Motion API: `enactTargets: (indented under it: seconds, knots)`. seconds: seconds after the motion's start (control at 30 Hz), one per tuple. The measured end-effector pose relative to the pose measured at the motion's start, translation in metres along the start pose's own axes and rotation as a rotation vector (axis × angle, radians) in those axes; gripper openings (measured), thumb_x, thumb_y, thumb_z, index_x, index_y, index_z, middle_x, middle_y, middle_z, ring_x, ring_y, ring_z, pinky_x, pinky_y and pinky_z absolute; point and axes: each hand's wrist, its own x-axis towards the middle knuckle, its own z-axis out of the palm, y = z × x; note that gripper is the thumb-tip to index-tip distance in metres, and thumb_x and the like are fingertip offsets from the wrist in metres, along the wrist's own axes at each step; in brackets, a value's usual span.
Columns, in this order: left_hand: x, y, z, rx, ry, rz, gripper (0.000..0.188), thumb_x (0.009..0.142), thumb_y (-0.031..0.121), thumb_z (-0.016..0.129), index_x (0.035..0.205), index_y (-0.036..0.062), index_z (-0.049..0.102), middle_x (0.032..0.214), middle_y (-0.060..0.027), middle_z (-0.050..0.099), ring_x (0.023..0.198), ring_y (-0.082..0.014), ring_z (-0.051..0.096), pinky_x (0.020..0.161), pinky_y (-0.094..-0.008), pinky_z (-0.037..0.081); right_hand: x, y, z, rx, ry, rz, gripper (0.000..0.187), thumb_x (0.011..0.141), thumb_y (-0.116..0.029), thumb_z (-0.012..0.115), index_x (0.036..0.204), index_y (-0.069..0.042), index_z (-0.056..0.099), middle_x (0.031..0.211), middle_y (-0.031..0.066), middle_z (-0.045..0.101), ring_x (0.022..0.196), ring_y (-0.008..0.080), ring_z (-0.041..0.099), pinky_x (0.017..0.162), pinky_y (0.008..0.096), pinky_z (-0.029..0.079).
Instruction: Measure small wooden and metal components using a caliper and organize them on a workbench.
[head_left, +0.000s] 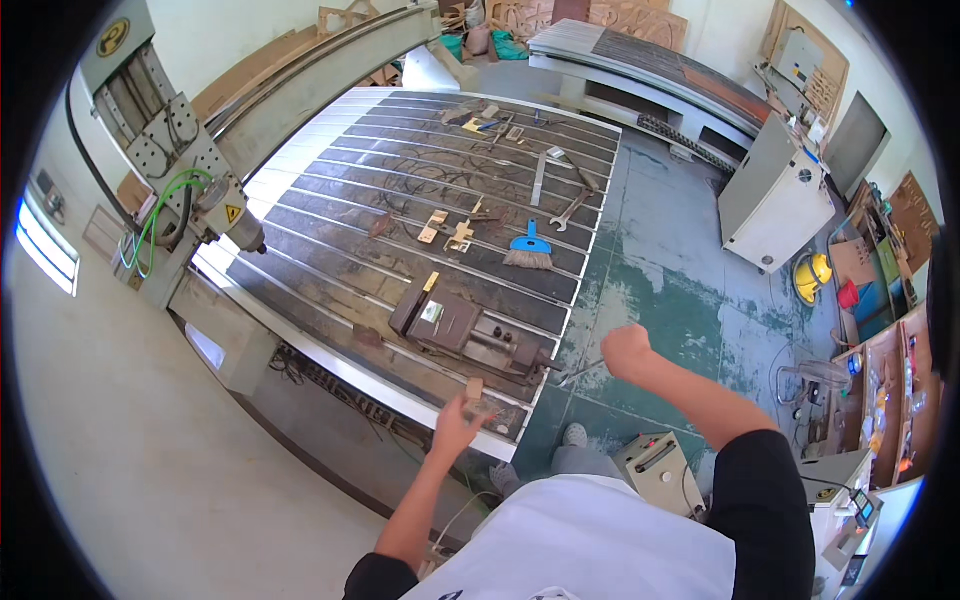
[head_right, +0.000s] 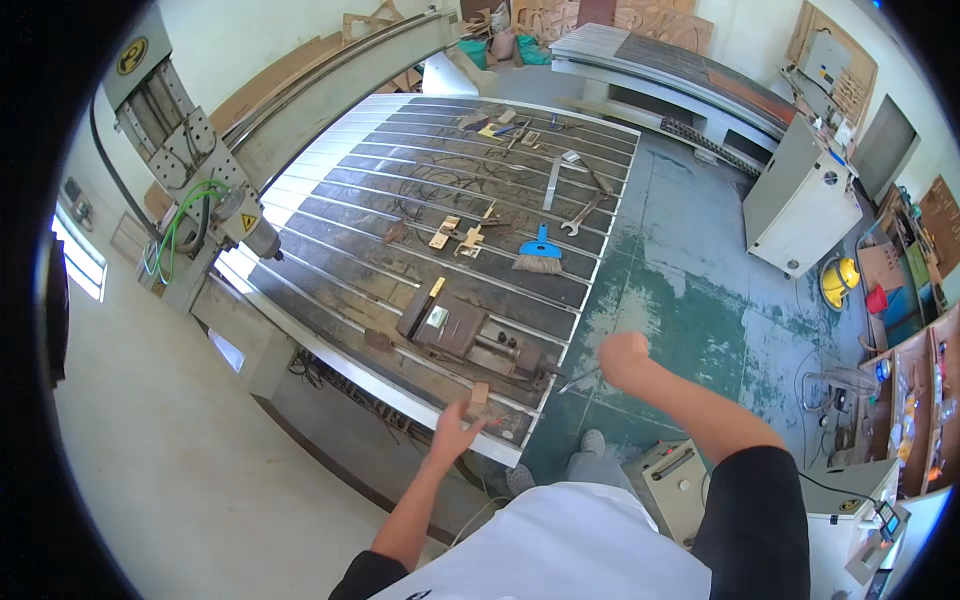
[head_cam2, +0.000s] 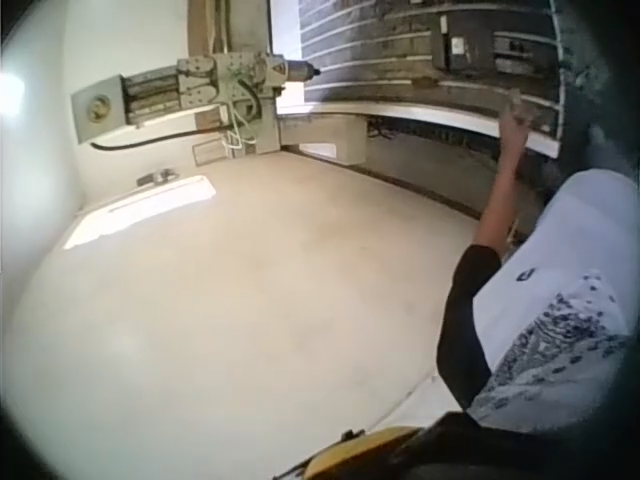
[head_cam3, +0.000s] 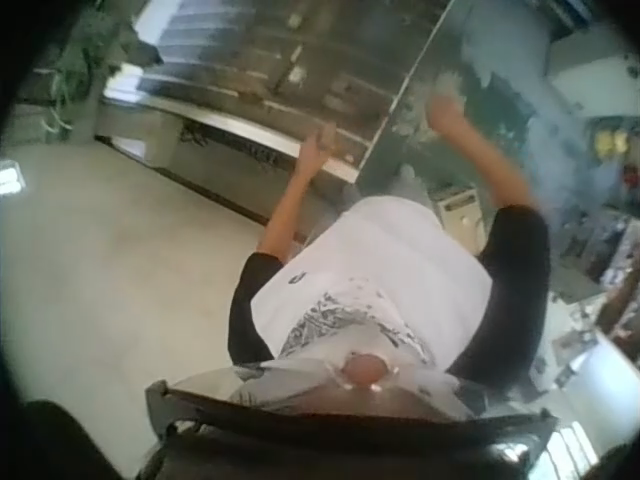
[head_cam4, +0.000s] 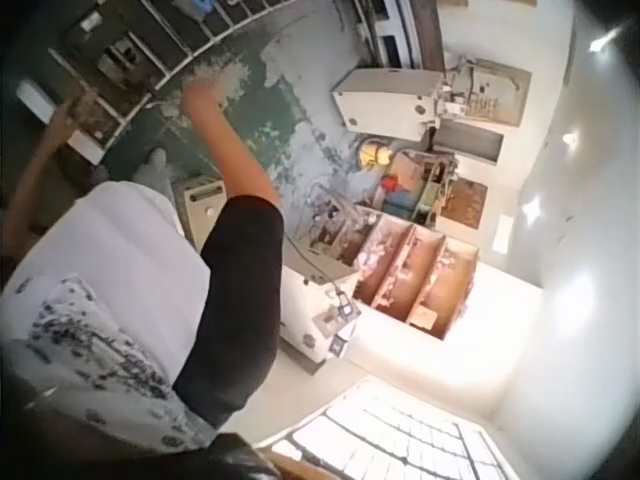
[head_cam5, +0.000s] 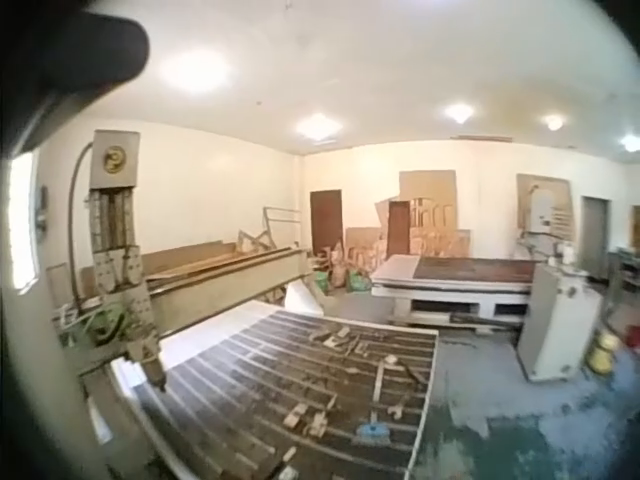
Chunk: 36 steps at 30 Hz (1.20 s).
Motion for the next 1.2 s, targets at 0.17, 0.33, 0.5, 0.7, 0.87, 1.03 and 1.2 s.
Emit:
enactTargets:
  seconds: [0.17,0.33,0.5,0.7,0.87,1.03,1.2]
  knots:
    - [-0.017,0.049,0.006,0.178,0.089,0.062,0.048,0.076,0.017,0.071,0.113,-0.006,0.051,0.108,-0.0257,0.056,0.104,-0.0417,0.051,0.09,-0.044,0.041,-0.04,0.016,0.027,0.23,0.227,-0.027,0.013,0.068,-0.017,0.064,0.076,-0.009,0.07,0.076,0.0133,0.066,0.075,0.03,0.066,0.062,0.0415,0.052]
    - [0.037,0.161,0.081,0.371,-0.002,0.651,0.051,0.073,0.013,0.069,0.117,-0.001,0.048,0.101,-0.0201,0.057,0.101,-0.0362,0.054,0.084,-0.0426,0.044,-0.037,0.028,0.065,0.365,0.384,-0.11,0.012,0.068,-0.021,0.064,0.068,-0.009,0.067,0.071,0.0122,0.065,0.069,0.0329,0.065,0.064,0.0449,0.052]
    - [0.095,0.191,0.174,0.37,-0.426,0.331,0.022,0.082,0.012,0.055,0.101,0.0019,0.051,0.088,-0.0225,0.063,0.082,-0.0431,0.061,0.069,-0.0514,0.047,-0.026,0.092,0.08,0.746,0.544,-0.148,0.051,0.067,-0.018,0.073,0.112,-0.002,0.056,0.109,0.0202,0.058,0.102,0.0376,0.056,0.084,0.0457,0.046]
    - [0.232,0.127,0.247,0.033,0.25,-0.336,0.018,0.082,0.01,0.051,0.094,-0.0032,0.05,0.084,-0.0313,0.061,0.085,-0.049,0.059,0.072,-0.0561,0.046,-0.018,0.229,0.15,0.791,0.628,0.122,0.069,0.074,-0.019,0.072,0.131,-0.001,0.038,0.116,0.0234,0.053,0.11,0.0415,0.05,0.09,0.0467,0.042]
    - [0.305,0.07,0.258,0.044,0.541,-0.791,0.034,0.075,0.009,0.056,0.104,-0.008,0.049,0.103,-0.0306,0.059,0.099,-0.0443,0.059,0.085,-0.0479,0.049,-0.017,0.302,0.233,0.876,0.194,0.209,0.064,0.076,-0.023,0.07,0.128,0.0,0.041,0.117,0.0268,0.053,0.109,0.0436,0.052,0.09,0.0464,0.044]
    - [0.325,0.056,0.246,0.367,0.507,-0.918,0.031,0.073,0.013,0.061,0.099,-0.0031,0.054,0.101,-0.0254,0.059,0.097,-0.0404,0.059,0.086,-0.0468,0.047,-0.01,0.344,0.298,0.982,0.043,0.217,0.06,0.076,-0.027,0.07,0.125,0.0,0.047,0.114,0.028,0.056,0.109,0.0435,0.052,0.092,0.0457,0.044]
    - [0.335,0.096,0.263,0.45,0.613,-0.275,0.028,0.068,0.006,0.061,0.092,-0.0052,0.051,0.091,-0.022,0.054,0.087,-0.04,0.052,0.077,-0.0468,0.041,0.0,0.379,0.334,1.055,0.065,0.323,0.059,0.078,-0.033,0.068,0.125,-0.003,0.05,0.11,0.0262,0.059,0.108,0.041,0.055,0.09,0.0447,0.046]
